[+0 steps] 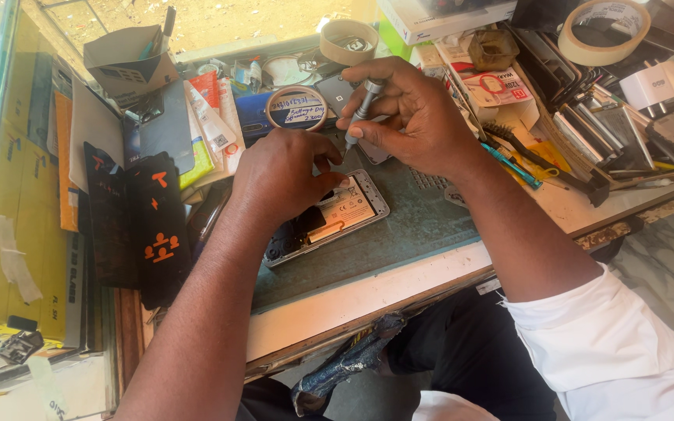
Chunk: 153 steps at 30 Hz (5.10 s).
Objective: The person uses a screwdriver to remove screws from a disassembled smartphone, then picks up a blue phone, removes its SIM tray, and opens the back cover to expose the internal components. The person handles a roll of tape at the end.
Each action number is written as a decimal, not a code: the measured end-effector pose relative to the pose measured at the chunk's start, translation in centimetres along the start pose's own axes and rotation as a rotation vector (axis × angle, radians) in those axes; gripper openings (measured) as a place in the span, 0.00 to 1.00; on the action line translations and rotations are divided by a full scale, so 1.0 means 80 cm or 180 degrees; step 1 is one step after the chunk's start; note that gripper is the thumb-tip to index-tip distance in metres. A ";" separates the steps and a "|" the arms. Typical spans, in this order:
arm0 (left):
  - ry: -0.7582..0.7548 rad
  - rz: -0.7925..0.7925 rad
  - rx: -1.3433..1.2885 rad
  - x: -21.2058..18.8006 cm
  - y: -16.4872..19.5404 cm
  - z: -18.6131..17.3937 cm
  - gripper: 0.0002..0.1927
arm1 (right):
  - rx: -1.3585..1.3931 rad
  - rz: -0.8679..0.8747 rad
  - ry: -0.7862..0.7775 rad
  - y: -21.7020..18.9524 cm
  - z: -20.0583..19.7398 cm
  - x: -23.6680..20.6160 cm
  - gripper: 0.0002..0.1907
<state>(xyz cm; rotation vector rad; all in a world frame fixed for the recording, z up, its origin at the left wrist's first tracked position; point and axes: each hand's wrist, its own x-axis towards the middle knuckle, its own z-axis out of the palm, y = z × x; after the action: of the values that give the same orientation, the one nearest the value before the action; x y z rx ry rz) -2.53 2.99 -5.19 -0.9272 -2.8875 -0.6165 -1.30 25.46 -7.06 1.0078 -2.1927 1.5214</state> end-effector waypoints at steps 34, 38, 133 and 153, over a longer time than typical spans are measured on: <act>0.0468 -0.0428 0.0388 0.003 -0.020 0.014 0.07 | -0.0513 0.0073 0.0032 -0.001 0.003 0.003 0.27; 0.0706 -0.0312 0.0387 0.004 -0.022 0.014 0.08 | -0.0269 0.0245 -0.0005 0.000 0.002 0.001 0.28; 0.0742 -0.0257 0.0322 0.000 -0.021 -0.002 0.08 | -0.0971 -0.0175 -0.0923 -0.009 -0.006 0.002 0.36; 0.0792 -0.0152 0.0242 -0.001 -0.020 0.000 0.07 | -0.0604 -0.0138 -0.0952 -0.010 -0.008 0.003 0.43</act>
<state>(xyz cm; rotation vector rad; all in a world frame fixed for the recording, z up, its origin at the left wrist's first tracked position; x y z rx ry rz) -3.37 1.76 -5.74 -0.7174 -2.6971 -0.5752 -0.99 25.78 -6.10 1.2777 -2.4396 1.1791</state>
